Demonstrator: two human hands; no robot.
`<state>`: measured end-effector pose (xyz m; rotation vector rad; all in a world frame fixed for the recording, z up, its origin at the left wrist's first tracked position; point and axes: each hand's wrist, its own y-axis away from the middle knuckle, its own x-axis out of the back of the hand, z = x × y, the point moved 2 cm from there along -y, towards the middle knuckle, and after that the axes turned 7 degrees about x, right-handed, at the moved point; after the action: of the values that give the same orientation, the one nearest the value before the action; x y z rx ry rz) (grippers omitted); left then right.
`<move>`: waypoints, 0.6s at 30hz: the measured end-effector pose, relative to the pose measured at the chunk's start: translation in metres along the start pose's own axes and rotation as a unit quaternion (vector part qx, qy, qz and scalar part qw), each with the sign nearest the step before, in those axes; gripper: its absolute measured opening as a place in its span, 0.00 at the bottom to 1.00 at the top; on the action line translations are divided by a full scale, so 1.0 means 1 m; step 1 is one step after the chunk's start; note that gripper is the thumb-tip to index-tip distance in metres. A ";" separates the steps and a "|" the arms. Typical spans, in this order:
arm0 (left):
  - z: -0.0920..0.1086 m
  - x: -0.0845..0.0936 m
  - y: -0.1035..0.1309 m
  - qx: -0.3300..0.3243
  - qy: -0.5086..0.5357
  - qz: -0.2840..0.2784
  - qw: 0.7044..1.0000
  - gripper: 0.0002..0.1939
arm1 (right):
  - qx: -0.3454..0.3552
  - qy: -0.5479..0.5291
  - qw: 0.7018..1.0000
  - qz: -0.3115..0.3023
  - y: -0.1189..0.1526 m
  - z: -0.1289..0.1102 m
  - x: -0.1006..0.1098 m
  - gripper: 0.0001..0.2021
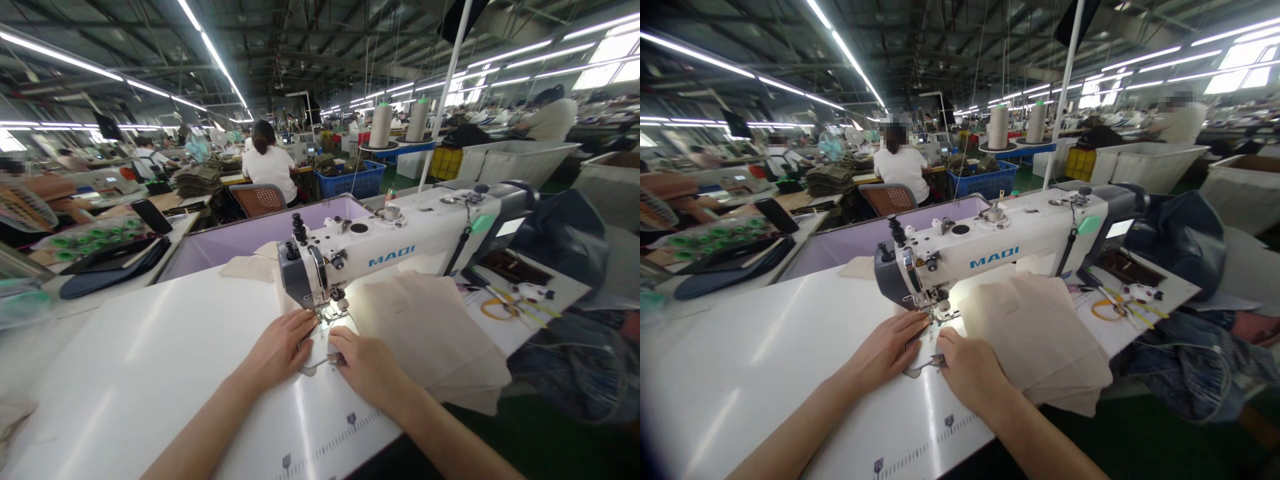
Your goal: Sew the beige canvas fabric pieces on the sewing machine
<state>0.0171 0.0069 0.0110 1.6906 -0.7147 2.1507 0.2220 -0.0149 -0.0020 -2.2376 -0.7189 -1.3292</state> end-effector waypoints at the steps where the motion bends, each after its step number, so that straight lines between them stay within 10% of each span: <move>1: 0.000 -0.001 0.001 0.000 -0.003 -0.001 1.000 0.20 | 0.000 -0.001 1.000 -0.002 0.000 0.000 0.000 0.11; 18: 0.001 0.002 0.001 0.022 -0.037 -0.009 0.999 0.20 | 0.003 -0.019 1.000 0.016 0.000 0.000 0.002 0.10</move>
<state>0.0170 0.0053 0.0134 1.8011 -0.6745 2.1163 0.2226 -0.0146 -0.0004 -2.2658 -0.6953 -1.2717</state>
